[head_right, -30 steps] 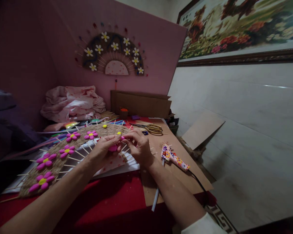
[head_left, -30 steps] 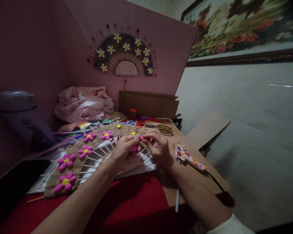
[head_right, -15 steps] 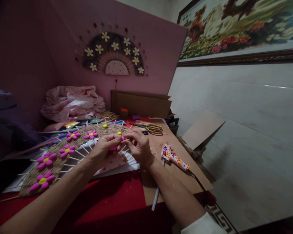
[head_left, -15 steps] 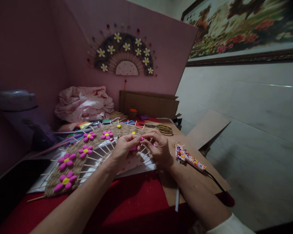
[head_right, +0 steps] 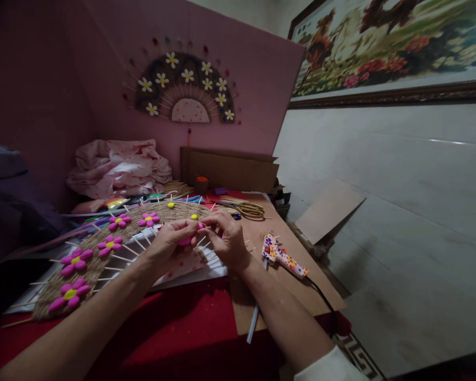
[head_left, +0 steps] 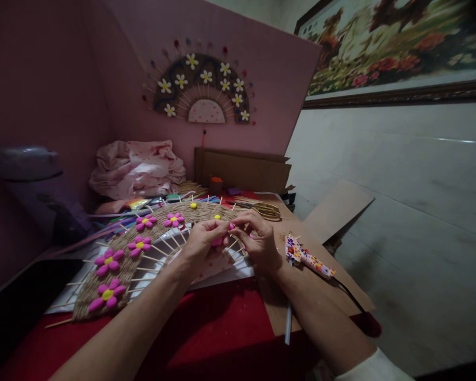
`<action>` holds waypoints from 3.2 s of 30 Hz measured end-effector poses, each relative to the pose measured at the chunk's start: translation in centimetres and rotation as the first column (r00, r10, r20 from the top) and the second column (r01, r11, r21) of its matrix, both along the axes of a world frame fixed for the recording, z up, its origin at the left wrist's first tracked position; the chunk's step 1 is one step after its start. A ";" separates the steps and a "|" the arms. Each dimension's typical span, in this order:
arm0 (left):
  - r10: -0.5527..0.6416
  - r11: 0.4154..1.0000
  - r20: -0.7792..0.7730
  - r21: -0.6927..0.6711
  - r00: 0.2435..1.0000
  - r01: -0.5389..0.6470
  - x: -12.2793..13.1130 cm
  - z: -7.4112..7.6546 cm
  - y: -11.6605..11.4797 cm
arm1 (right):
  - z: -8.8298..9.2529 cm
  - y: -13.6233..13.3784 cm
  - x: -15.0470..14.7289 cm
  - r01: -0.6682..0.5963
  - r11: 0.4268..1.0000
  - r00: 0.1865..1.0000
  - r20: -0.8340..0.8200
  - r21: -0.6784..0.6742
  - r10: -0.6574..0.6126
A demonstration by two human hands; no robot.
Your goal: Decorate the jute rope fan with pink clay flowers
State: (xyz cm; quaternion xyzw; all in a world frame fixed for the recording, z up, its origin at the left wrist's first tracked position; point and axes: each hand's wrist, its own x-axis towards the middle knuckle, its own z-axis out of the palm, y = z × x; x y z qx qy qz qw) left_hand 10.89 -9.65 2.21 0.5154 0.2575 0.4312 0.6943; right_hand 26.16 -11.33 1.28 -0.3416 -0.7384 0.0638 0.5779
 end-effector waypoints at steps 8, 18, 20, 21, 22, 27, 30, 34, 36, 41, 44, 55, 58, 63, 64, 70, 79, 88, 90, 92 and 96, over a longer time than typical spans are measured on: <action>0.016 1.000 0.006 -0.020 1.000 -0.016 0.0 0.1 0.0 | 0.1 -0.1 0.0 0.024 1.000 1.000 -0.013 -0.001 -0.024; 0.016 1.000 0.014 -0.004 1.000 -0.016 0.0 0.0 0.1 | 0.0 0.0 0.0 0.020 1.000 0.999 0.025 0.000 -0.020; 0.012 1.000 0.024 0.003 1.000 -0.012 0.0 -0.1 0.2 | 0.0 0.0 -0.1 0.021 1.000 0.999 0.028 0.001 -0.021; 0.013 1.000 0.025 0.002 1.000 -0.013 0.0 -0.2 0.2 | 0.0 0.0 -0.1 0.023 1.000 0.999 0.025 0.007 -0.023; 0.017 1.000 0.022 -0.001 1.000 -0.017 0.0 -0.2 0.2 | 0.0 0.0 -0.1 0.025 1.000 0.999 0.020 0.015 -0.026; 0.025 1.000 0.006 -0.004 1.000 -0.025 0.0 0.0 0.0 | 0.0 -0.1 -0.1 0.045 0.999 0.999 0.031 0.015 -0.045; 0.033 0.999 0.009 0.005 0.999 -0.033 0.0 0.0 0.1 | 0.0 0.0 0.0 0.054 0.998 0.998 0.043 0.017 -0.055; 0.036 0.999 -0.009 0.016 0.999 -0.036 0.0 -0.1 0.2 | 0.0 0.0 0.0 0.058 0.998 0.998 0.026 0.040 -0.059; 0.033 0.999 -0.006 0.021 0.999 -0.032 0.0 -0.1 0.3 | 0.0 0.0 -0.1 0.055 0.998 0.998 0.029 0.029 -0.055; 0.035 0.999 0.008 0.005 0.999 -0.035 -0.1 0.0 0.2 | 0.0 0.0 0.0 0.049 0.998 0.998 0.043 0.031 -0.050; 0.043 0.999 0.006 0.002 0.999 -0.043 -0.1 0.1 0.1 | 0.0 0.0 0.0 0.053 0.998 0.998 0.029 0.035 -0.054; 0.061 0.998 -0.017 0.035 0.998 -0.060 -0.1 0.0 0.2 | -0.1 0.0 0.0 0.052 0.999 0.998 0.042 0.014 -0.053; 0.069 0.997 -0.035 0.045 0.997 -0.068 -0.1 -0.1 0.2 | -0.2 0.1 0.0 0.043 0.999 0.998 0.038 0.005 -0.044; 0.102 0.993 -0.039 0.065 0.994 -0.099 0.1 -0.1 0.1 | -0.3 0.1 -0.1 0.041 0.999 0.999 0.032 0.004 -0.041; 0.105 0.992 -0.046 0.069 0.993 -0.102 0.1 -0.1 0.1 | -0.3 0.1 -0.1 0.038 0.999 0.999 0.028 0.006 -0.039; 0.095 0.992 -0.042 0.086 0.995 -0.091 0.0 0.0 0.2 | -0.2 0.0 -0.1 0.039 0.999 0.998 0.050 -0.019 -0.038; 0.084 0.996 -0.037 0.047 0.996 -0.082 0.0 -0.1 0.3 | -0.1 0.0 0.0 0.028 0.999 0.999 0.030 -0.032 -0.027; 0.159 0.983 -0.049 0.104 0.986 -0.153 0.1 0.0 0.4 | 0.4 0.3 0.1 0.023 0.997 1.000 -0.005 -0.071 -0.024; 0.263 0.947 -0.096 0.217 0.960 -0.238 0.1 -0.2 0.6 | 1.5 1.0 0.9 0.036 0.992 0.998 -0.039 -0.121 -0.041; 0.407 0.840 -0.174 0.456 0.897 -0.293 0.1 -0.5 0.7 | 2.8 1.8 2.1 0.032 0.973 0.990 -0.124 -0.227 -0.061; 0.677 0.454 -0.292 0.888 0.676 -0.070 0.0 -1.3 0.9 | 4.3 3.5 4.9 -0.069 0.868 0.986 -0.163 -0.492 -0.014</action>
